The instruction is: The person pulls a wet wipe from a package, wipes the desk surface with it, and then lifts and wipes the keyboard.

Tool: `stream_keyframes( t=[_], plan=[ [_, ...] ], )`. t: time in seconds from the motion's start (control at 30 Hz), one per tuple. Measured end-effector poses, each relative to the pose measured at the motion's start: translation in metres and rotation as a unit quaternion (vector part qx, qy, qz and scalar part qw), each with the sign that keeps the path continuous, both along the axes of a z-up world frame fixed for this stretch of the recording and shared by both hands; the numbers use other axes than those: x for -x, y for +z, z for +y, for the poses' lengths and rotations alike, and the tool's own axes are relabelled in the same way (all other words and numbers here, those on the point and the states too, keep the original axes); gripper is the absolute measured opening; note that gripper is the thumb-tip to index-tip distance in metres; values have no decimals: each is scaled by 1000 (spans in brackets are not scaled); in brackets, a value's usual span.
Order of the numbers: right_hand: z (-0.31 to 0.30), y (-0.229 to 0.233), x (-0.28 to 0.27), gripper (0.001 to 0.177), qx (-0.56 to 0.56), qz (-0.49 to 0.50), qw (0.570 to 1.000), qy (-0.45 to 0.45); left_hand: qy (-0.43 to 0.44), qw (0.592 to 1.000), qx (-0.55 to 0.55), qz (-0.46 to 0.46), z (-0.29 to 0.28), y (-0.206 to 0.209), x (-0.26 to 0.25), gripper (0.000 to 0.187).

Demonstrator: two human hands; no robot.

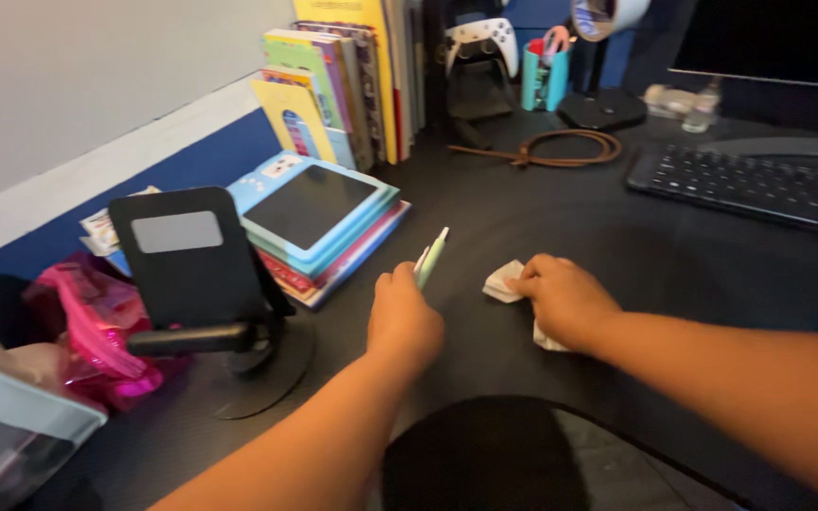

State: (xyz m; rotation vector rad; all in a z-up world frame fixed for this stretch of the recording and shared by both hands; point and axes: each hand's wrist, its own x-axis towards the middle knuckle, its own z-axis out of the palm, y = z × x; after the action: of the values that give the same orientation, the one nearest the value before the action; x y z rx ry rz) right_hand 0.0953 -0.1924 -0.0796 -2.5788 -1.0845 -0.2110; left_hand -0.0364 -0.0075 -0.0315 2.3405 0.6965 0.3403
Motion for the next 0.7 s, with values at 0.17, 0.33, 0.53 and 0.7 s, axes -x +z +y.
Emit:
stream_keyframes(
  t=[0.17, 0.33, 0.53, 0.7],
  plan=[
    [-57, 0, -2, 26, -14, 37, 996, -76, -21, 1000, 0, 14, -29, -10, -7, 46],
    [-129, 5, 18, 27, -50, -70, 995, -59, -51, 998, -21, 4, -66, -15, -3, 47],
    [-233, 2, 42, 26, -195, 228, 891, -340, -78, 997, 7, 16, -125, -4, 15, 51],
    [-403, -46, 13, 23, -229, 39, 853, -468, -125, 992, 17, 18, -164, -2, 26, 47]
  ],
)
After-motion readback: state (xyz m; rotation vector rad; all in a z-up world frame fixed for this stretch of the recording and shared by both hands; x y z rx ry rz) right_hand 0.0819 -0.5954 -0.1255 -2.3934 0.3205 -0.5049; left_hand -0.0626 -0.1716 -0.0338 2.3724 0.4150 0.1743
